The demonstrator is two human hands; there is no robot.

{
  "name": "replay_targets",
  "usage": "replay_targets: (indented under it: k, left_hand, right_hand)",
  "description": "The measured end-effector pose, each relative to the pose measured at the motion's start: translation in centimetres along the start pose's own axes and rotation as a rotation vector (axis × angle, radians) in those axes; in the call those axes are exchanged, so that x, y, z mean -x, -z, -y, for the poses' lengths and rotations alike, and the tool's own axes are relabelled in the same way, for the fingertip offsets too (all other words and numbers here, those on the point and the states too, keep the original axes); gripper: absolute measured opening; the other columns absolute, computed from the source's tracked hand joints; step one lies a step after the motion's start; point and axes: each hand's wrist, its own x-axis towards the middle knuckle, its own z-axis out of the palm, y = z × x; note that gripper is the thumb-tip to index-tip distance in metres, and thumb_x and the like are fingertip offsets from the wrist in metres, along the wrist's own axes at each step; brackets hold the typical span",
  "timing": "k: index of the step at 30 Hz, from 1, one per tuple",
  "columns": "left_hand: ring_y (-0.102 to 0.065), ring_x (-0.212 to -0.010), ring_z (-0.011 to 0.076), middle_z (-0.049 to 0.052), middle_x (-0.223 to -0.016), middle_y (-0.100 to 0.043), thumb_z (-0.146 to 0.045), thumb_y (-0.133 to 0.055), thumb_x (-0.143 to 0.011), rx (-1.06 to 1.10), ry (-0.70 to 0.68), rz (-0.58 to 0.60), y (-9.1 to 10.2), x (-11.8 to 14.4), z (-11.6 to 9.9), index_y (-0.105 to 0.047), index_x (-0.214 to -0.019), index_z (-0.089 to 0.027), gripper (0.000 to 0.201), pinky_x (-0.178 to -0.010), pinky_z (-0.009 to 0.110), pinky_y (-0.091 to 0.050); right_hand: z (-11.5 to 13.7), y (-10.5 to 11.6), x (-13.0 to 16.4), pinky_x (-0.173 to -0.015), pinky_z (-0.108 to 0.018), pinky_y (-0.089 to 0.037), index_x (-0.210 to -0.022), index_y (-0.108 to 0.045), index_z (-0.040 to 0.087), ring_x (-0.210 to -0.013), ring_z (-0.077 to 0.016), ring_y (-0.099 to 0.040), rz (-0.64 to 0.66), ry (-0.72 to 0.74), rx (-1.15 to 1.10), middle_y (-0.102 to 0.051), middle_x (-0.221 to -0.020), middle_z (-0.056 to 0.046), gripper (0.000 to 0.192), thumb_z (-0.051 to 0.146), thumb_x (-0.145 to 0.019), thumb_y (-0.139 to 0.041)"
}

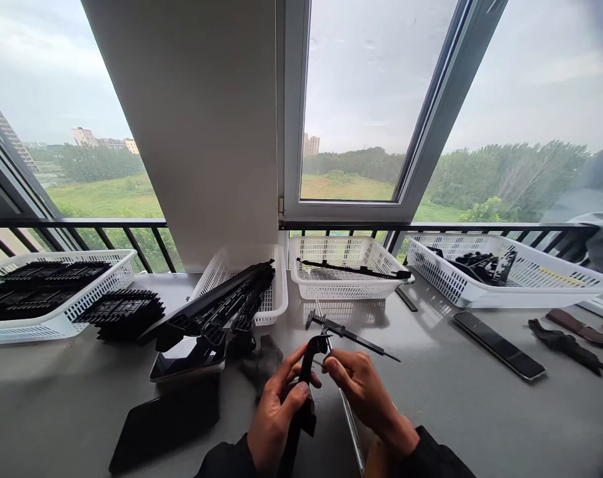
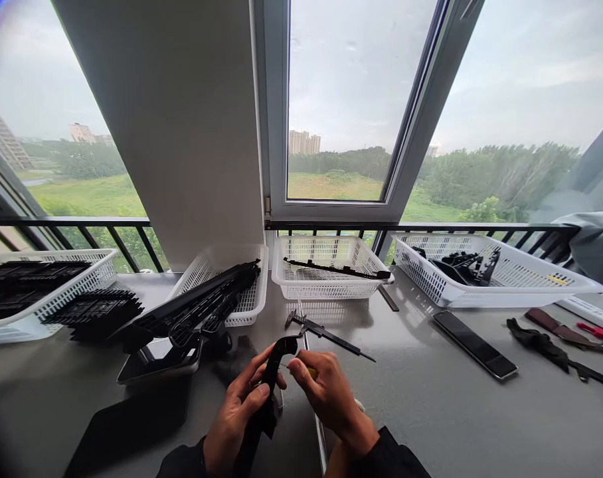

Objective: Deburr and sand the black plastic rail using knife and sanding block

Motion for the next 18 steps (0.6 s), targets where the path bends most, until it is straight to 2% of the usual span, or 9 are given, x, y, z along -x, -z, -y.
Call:
replay_targets:
  k: [8,13,18]
  left_hand:
    - [-0.060,-0.060,0.0123,0.003,-0.095,-0.066,-0.043,-0.068,-0.096,0.056,0.011,0.008,-0.08,-0.04,0.35,-0.058,-0.155,-0.032,0.061,-0.061,0.029,-0.051]
    - [-0.058,-0.055,0.0104,0.002,-0.093,-0.065,-0.047,-0.069,-0.095,0.056,-0.020,-0.037,-0.13,-0.17,0.77,-0.061,-0.153,-0.029,0.062,-0.059,0.029,-0.050]
    - [-0.053,-0.050,0.0080,0.000,-0.086,-0.063,-0.051,-0.073,-0.093,0.134,-0.004,-0.106,-0.45,-0.23,0.47,-0.067,-0.147,-0.028,0.059,-0.050,0.024,-0.047]
  right_hand:
    - [-0.27,-0.17,-0.04,-0.054,-0.028,-0.023,-0.058,-0.051,0.020,-0.054,-0.0117,-0.031,0.011,-0.040,0.053,-0.033,-0.057,0.006,0.070,0.072,-0.104,-0.042]
    - [-0.24,-0.50,0.02,-0.055,-0.028,-0.027,-0.062,-0.062,0.019,-0.053,-0.0130,-0.037,-0.019,-0.068,0.079,-0.043,-0.055,0.004,0.074,0.075,-0.104,-0.038]
    - [-0.11,-0.52,0.14,-0.055,-0.028,-0.027,-0.065,-0.067,0.019,-0.052,-0.0136,-0.039,-0.035,-0.084,0.070,-0.042,-0.053,0.004,0.076,0.076,-0.104,-0.037]
